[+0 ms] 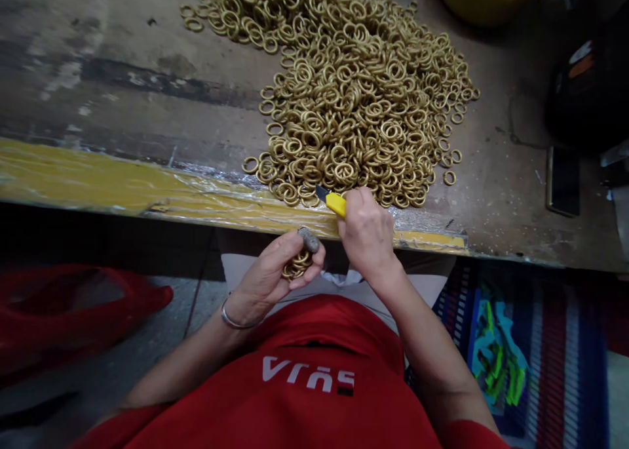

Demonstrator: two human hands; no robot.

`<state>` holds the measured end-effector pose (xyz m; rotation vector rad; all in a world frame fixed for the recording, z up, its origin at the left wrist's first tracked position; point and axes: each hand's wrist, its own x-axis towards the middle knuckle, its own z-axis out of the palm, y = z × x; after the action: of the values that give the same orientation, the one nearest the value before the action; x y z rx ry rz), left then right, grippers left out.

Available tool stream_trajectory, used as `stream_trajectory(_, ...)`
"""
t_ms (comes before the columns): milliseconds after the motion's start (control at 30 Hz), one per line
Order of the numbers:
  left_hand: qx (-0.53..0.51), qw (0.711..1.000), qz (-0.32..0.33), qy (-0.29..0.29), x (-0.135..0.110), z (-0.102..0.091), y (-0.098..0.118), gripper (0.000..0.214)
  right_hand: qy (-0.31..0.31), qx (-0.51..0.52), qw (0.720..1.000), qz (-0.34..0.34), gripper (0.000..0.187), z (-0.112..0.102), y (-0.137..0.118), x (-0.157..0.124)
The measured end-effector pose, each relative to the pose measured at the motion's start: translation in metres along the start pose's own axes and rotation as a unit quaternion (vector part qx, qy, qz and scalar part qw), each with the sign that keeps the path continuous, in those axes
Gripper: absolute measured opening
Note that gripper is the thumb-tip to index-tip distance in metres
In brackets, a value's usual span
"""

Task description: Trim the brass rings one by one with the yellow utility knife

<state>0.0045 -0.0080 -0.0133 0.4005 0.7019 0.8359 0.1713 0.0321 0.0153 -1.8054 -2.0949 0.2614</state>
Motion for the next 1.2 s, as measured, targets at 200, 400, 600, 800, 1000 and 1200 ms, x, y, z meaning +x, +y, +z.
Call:
stream_trajectory(200,0.029,0.999,0.008,0.016,0.003,0.006,0.005,0.025,-0.046,0.414,0.9,0.129,0.021,-0.017,0.004,-0.03)
stream_trajectory(400,0.015,0.998,-0.034,-0.057,0.003,0.016,0.004,0.028,-0.074,0.598,0.767,0.219,0.028,0.0,0.01,-0.053)
stream_trajectory(600,0.014,0.997,-0.062,-0.038,-0.001,0.025,0.004,0.028,-0.074,0.559,0.81,0.161,0.022,-0.002,0.009,-0.056)
stream_trajectory(800,0.099,0.995,-0.018,0.022,-0.003,0.027,0.001,0.03,-0.025,0.188,0.981,-0.049,0.014,-0.022,0.012,-0.062)
stream_trajectory(1000,0.249,0.965,0.066,0.043,-0.002,0.021,0.004,0.02,-0.087,-0.013,0.994,-0.069,0.021,-0.029,0.013,-0.068)
stream_trajectory(1200,0.364,0.922,0.12,0.052,-0.004,0.024,0.016,0.011,-0.117,-0.06,0.989,-0.07,0.022,-0.029,0.013,-0.066)
